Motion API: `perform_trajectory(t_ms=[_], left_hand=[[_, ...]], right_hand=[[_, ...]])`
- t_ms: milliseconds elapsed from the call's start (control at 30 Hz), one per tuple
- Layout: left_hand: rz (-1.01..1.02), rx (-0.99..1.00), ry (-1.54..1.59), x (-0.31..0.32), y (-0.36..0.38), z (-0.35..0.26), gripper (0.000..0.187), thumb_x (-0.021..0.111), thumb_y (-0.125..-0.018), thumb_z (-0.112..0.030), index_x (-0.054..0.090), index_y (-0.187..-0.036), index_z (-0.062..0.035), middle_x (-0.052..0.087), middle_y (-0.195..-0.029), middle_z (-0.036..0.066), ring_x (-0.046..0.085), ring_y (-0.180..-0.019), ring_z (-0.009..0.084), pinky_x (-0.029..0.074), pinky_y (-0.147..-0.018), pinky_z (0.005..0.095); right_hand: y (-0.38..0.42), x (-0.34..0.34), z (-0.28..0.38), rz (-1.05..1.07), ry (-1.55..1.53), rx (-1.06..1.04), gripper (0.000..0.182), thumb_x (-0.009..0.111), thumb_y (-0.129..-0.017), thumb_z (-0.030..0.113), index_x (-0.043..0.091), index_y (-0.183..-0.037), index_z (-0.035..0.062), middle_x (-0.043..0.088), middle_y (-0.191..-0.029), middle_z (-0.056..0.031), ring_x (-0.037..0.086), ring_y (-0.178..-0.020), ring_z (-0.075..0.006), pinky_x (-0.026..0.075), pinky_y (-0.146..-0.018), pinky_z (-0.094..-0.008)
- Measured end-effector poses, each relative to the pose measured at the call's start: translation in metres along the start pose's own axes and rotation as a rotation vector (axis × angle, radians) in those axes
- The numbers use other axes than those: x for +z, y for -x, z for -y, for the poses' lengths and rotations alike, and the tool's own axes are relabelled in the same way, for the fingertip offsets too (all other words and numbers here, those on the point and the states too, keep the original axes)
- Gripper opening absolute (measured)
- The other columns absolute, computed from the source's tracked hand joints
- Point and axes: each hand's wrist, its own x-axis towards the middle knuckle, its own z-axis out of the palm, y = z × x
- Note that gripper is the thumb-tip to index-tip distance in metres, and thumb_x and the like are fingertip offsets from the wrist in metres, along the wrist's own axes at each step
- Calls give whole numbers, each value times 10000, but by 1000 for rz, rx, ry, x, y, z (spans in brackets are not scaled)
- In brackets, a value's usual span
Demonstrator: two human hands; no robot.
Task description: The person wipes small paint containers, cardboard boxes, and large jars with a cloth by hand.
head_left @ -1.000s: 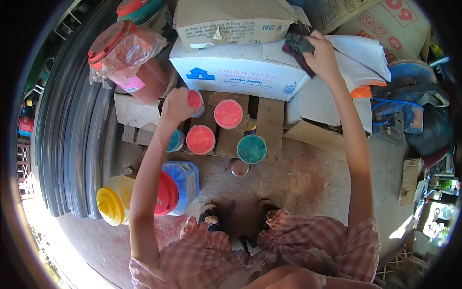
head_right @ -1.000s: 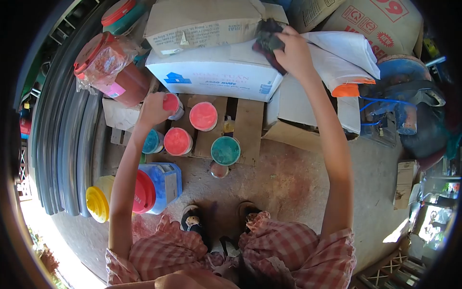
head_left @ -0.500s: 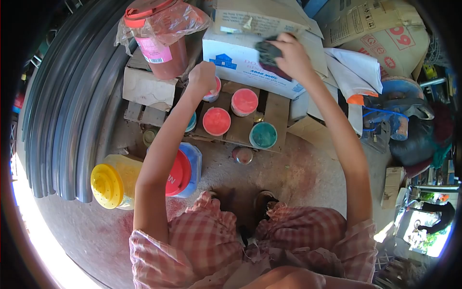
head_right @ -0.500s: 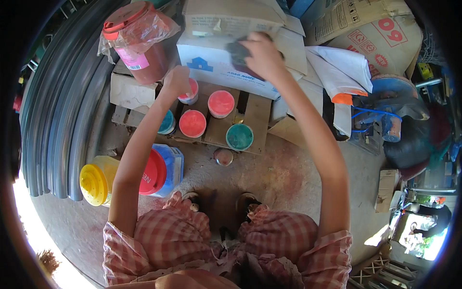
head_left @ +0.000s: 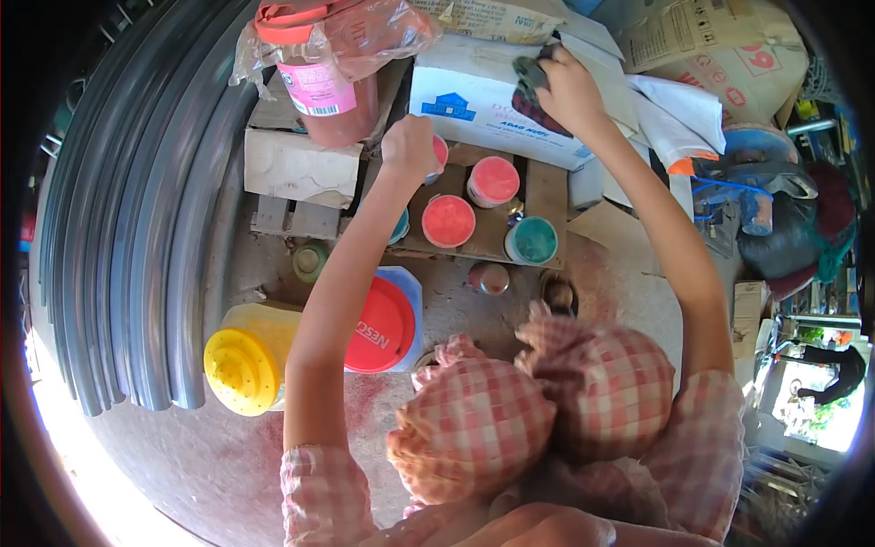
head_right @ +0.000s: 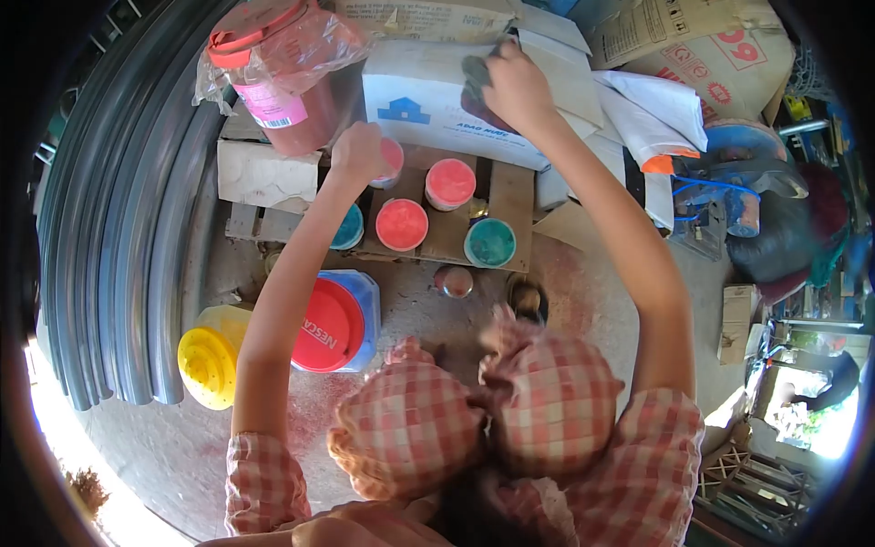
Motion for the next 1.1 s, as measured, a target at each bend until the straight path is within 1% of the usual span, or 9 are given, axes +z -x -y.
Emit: perform_trajectory(t_ms=[200, 300, 467, 700, 800, 867, 967, 1067, 1100], left_hand=[[1, -32, -33, 1, -6, -8, 547, 848, -427, -236, 628, -871, -5, 635, -900, 202, 637, -859, 344, 530, -746, 402], [10, -11, -97, -3, -8, -13, 498, 844, -432, -224, 640, -826, 1, 635, -900, 214, 641, -845, 341, 530, -733, 403], [-14, 60, -75, -3, 7, 4, 297, 770, -623, -224, 645, -796, -17, 640, -843, 197, 643, -817, 345, 535, -689, 408], [7, -11, 82, -68, 56, -24, 342, 490, -908, -282, 590, -775, 17, 597, -817, 245, 568, -816, 426, 449, -708, 505], [-83, 21, 83, -109, 54, -58, 415, 469, -926, -347, 577, -777, 25, 581, -832, 269, 535, -777, 460, 419, -686, 517], [76, -85, 38, -147, 41, -96, 448, 490, -916, -372, 559, -768, 45, 571, -771, 267, 529, -723, 457, 427, -672, 491], [26, -7, -32, -170, 17, -103, 466, 499, -919, -393, 584, -772, 41, 584, -661, 187, 574, -609, 337, 450, -590, 382], [129, -162, 639, -199, -8, -131, 459, 497, -928, -408, 621, -806, 17, 540, -572, 56, 541, -516, 152, 420, -520, 252], [87, -131, 635, -202, -19, -129, 452, 493, -932, -408, 628, -821, 10, 526, -571, 31, 518, -507, 117, 406, -510, 227]], right_hand=[[-83, 48, 72, 15, -61, -49, 205, 626, -656, 182, 628, -699, -19, 578, -810, -211, 600, -726, -374, 501, -689, -453], [-77, 57, 84, -104, -244, -189, 213, 640, -651, 109, 623, -820, -20, 567, -906, -199, 588, -813, -354, 497, -750, -423], [-23, 7, 19, 45, -215, -122, 321, 663, -670, 105, 629, -975, 10, 561, -1005, -153, 583, -929, -326, 494, -805, -394], [-58, 26, 45, -61, -70, 94, 153, 591, -648, 71, 661, -722, -43, 598, -825, -244, 630, -758, -340, 537, -593, -401], [-76, 45, 81, -182, -62, -75, 134, 627, -621, 89, 662, -690, -19, 587, -808, -205, 619, -751, -321, 531, -584, -390], [-63, 49, 86, -131, -302, -294, 118, 612, -648, 52, 655, -737, -13, 581, -838, -192, 606, -824, -323, 521, -663, -399], [-39, 11, 43, 23, -708, -377, 142, 639, -671, 66, 648, -789, -13, 586, -856, -167, 609, -818, -302, 501, -702, -403], [-34, -34, -48, 202, -1010, -254, 227, 704, -679, 140, 668, -867, 18, 608, -807, -134, 616, -753, -250, 490, -697, -370], [-33, -53, -84, 88, -988, -166, 229, 683, -732, 193, 678, -879, 18, 634, -722, -125, 625, -695, -256, 502, -678, -368]])
